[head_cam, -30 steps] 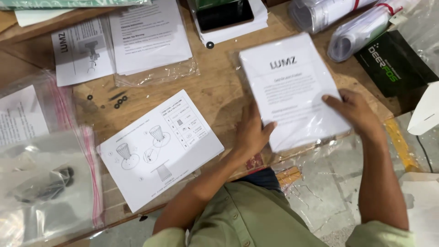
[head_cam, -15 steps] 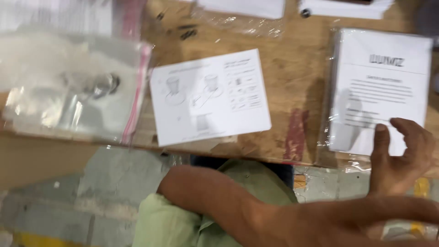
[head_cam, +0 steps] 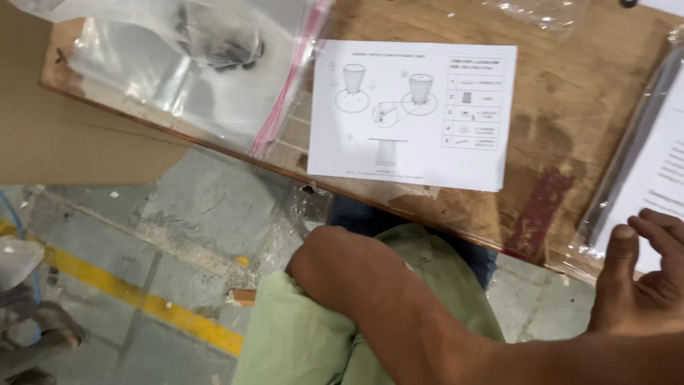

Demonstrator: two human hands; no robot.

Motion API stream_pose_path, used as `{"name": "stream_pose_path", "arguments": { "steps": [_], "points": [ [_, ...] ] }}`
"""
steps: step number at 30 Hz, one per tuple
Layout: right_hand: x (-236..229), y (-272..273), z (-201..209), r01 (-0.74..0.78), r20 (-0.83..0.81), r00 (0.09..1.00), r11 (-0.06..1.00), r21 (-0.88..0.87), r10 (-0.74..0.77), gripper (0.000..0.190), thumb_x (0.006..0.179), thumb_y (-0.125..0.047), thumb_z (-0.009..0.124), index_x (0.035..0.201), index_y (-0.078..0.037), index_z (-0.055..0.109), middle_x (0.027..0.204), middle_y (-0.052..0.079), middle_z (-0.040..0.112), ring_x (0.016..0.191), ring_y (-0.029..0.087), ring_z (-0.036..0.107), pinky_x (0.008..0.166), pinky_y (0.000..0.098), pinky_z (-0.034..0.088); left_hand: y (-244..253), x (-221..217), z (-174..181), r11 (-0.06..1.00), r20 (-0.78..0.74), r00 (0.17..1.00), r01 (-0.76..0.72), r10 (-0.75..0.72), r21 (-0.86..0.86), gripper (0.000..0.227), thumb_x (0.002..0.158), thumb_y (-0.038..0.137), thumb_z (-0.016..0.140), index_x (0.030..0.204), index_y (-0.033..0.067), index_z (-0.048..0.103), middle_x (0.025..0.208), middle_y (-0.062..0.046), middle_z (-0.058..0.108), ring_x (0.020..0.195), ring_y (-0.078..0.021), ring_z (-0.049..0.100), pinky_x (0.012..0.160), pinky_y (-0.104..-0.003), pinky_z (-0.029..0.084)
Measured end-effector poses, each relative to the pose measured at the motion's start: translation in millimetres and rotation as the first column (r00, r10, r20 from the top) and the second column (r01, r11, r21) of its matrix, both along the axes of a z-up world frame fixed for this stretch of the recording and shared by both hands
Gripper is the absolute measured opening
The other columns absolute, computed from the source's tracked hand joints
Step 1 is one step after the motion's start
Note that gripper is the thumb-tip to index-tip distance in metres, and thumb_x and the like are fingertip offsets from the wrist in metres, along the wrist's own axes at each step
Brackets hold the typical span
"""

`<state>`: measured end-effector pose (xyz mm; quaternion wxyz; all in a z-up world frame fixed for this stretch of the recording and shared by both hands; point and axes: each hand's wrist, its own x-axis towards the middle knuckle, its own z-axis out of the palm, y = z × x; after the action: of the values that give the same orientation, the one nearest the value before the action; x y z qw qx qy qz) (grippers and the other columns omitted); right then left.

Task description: The person stands at a workbench flipping through printed instruction sheets for a LUMZ product, turning pages and reading the assembly and care instructions. They also handle plastic bags containing parts and move small hardware pieces on the bench while referring to the papers.

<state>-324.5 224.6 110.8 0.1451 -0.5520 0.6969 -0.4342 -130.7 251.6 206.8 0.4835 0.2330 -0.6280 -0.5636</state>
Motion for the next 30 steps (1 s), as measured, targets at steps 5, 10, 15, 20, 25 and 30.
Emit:
{"name": "stream_pose_path", "arguments": {
  "steps": [5,10,15,20,25,30],
  "points": [
    [-0.5,-5.7,-4.1,0.091,-0.119,0.990,0.992,0.086,-0.081,0.021,0.116,-0.013,0.071,0.123,0.006,0.068,0.131,0.019,0.064,0.085,0.021,0.055,0.068,0.0289,0.041,-93.4,20.2,-14.2,0.961,0.164,0.953,-0.232,0.255,-0.150,0.021,0.098,0.003,0.053,0.119,0.0003,0.052,0.138,-0.015,0.047,0.127,-0.0267,0.056,0.103,-0.030,0.054],
    [7.5,-18.0,-16.8,-0.098,-0.029,0.995,0.990,-0.105,0.096,0.008,0.113,-0.008,0.072,0.115,0.000,0.070,0.120,0.018,0.066,0.107,0.021,0.065,0.082,0.0274,0.060,-122.8,92.3,-35.5,0.858,0.280,0.829,-0.389,0.485,-0.334,0.014,0.090,-0.010,0.062,0.103,-0.0057,0.065,0.130,-0.027,0.056,0.122,-0.0358,0.065,0.095,-0.035,0.062],
    [27.0,-34.4,-26.8,-0.131,-0.014,0.991,0.991,-0.041,0.131,0.006,0.111,-0.006,0.073,0.115,-0.001,0.072,0.120,0.015,0.068,0.113,0.020,0.063,0.088,0.0280,0.057,-72.2,155.3,-104.7,0.671,0.556,0.422,-0.635,0.716,-0.382,0.019,0.089,-0.007,0.077,0.107,-0.0007,0.077,0.099,-0.012,0.076,0.082,-0.0158,0.076,0.066,-0.027,0.059],
    [45.9,-56.1,-33.0,-0.173,0.008,0.985,0.985,-0.016,0.173,0.007,0.111,-0.004,0.073,0.116,0.000,0.073,0.122,0.012,0.068,0.116,0.019,0.062,0.093,0.0273,0.054,-41.8,194.0,-166.3,0.723,0.646,0.359,-0.498,0.674,-0.479,0.017,0.084,-0.006,0.078,0.101,-0.0018,0.079,0.088,-0.013,0.078,0.074,-0.0209,0.073,0.061,-0.031,0.056],
    [43.4,-58.6,-60.6,-0.132,0.011,0.991,0.990,0.038,0.132,0.011,0.108,-0.006,0.074,0.117,0.000,0.074,0.120,0.012,0.069,0.111,0.021,0.060,0.092,0.0290,0.051,-6.5,182.8,-255.2,0.821,0.828,0.521,-0.552,0.205,0.144,0.039,0.089,0.016,0.074,0.123,-0.0028,0.069,0.119,-0.023,0.069,0.109,-0.0383,0.065,0.093,-0.046,0.053],
    [47.4,-59.7,-67.8,-0.116,0.017,0.993,0.992,0.049,0.115,0.015,0.107,-0.005,0.071,0.121,0.000,0.071,0.125,0.014,0.068,0.114,0.022,0.061,0.098,0.0314,0.051,-11.2,149.6,-310.4,0.865,0.817,0.501,-0.501,0.286,0.005,0.079,0.087,0.026,0.079,0.140,-0.0200,0.043,0.128,-0.044,0.048,0.113,-0.0552,0.048,0.095,-0.056,0.043]
  ]
}}
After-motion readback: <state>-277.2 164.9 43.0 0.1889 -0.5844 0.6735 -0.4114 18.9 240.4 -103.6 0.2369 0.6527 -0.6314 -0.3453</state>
